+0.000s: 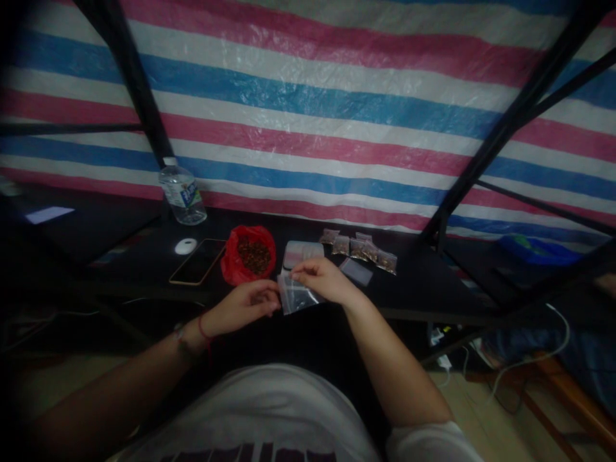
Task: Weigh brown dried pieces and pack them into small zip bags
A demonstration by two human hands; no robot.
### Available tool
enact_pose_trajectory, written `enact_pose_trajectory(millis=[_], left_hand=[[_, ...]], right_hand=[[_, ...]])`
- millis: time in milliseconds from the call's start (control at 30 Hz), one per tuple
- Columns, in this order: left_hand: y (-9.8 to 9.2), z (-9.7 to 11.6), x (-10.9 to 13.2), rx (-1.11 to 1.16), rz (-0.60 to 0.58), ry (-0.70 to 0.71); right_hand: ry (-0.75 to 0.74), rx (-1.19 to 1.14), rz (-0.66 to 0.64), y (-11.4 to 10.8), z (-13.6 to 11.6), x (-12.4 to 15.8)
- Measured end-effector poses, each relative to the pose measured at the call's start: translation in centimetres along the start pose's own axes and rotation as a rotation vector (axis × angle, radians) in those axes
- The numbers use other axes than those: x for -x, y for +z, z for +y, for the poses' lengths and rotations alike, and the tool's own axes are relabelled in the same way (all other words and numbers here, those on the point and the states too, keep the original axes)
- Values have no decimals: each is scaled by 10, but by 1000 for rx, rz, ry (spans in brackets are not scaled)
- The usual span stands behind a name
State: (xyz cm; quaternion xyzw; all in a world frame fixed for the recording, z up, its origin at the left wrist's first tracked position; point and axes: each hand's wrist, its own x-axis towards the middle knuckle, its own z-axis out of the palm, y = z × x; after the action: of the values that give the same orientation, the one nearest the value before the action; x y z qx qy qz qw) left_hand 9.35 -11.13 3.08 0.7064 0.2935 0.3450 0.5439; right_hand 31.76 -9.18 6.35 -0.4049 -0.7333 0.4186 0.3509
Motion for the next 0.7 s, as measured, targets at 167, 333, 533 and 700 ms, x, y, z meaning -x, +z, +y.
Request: enact_pose_trajectory(millis=[167, 333, 533, 700], left_hand=[[-1, 2, -1, 103, -56, -14], [-5, -1, -6, 101, 113, -85], [-9, 1, -7, 84, 269, -15], [-10, -1, -6, 36, 172, -26]], right_hand=[[0, 14, -47, 24, 5, -4], [-191, 246, 539, 36, -3, 0], [-212, 419, 233, 57, -26, 12], [-8, 130, 67, 59, -19, 7]])
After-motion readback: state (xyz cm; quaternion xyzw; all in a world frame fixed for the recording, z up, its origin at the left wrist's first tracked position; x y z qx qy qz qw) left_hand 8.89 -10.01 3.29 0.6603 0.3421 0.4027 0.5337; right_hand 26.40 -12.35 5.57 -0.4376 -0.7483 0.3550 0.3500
